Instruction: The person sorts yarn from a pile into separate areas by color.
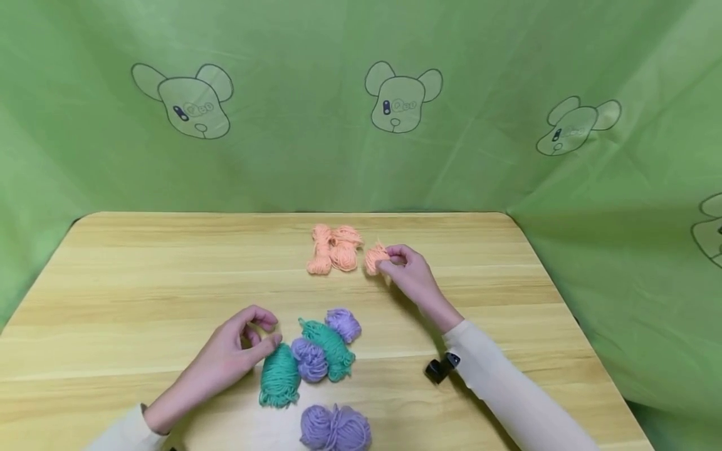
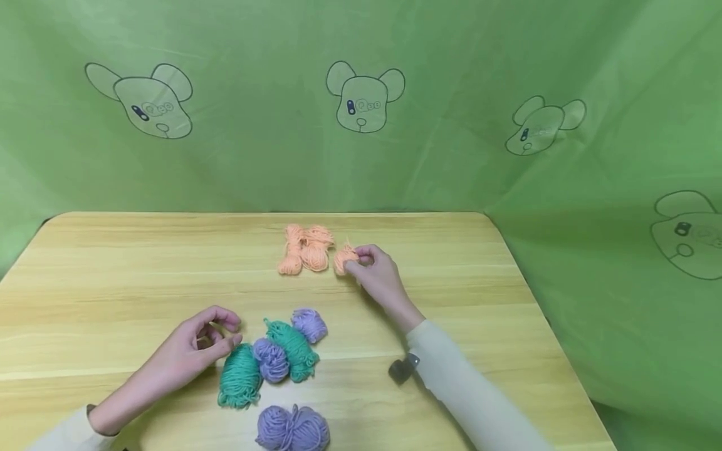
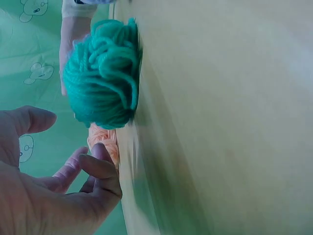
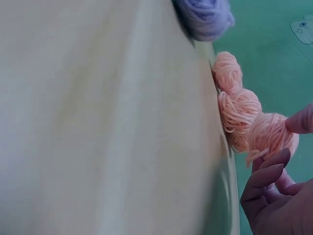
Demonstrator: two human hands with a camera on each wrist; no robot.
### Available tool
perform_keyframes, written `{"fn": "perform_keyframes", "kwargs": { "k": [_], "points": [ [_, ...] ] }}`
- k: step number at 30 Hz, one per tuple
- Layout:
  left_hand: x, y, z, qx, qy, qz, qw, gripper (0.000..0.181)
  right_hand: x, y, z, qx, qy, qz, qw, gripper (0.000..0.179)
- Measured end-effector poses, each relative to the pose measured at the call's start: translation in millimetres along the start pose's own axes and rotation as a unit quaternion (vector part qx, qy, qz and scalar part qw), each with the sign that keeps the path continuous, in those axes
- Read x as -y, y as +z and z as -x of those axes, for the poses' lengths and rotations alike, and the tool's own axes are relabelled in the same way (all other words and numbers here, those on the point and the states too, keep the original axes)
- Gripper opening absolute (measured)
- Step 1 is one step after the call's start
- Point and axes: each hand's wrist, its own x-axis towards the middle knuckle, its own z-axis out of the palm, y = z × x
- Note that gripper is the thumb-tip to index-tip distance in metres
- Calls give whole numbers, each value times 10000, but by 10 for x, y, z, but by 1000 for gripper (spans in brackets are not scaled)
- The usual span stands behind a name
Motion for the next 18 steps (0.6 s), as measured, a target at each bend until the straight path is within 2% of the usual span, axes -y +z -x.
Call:
{"fn": "perform_keyframes", "kwargs": {
  "k": [11,18],
  "points": [
    [15,34,133,-57,-78,-13,10000,43,80,63,-263,141,229,22,9996,53],
    [13,48,195,22,-85,45,10000,49,75,45,-387,260,152,352,9989,56]
  ]
}}
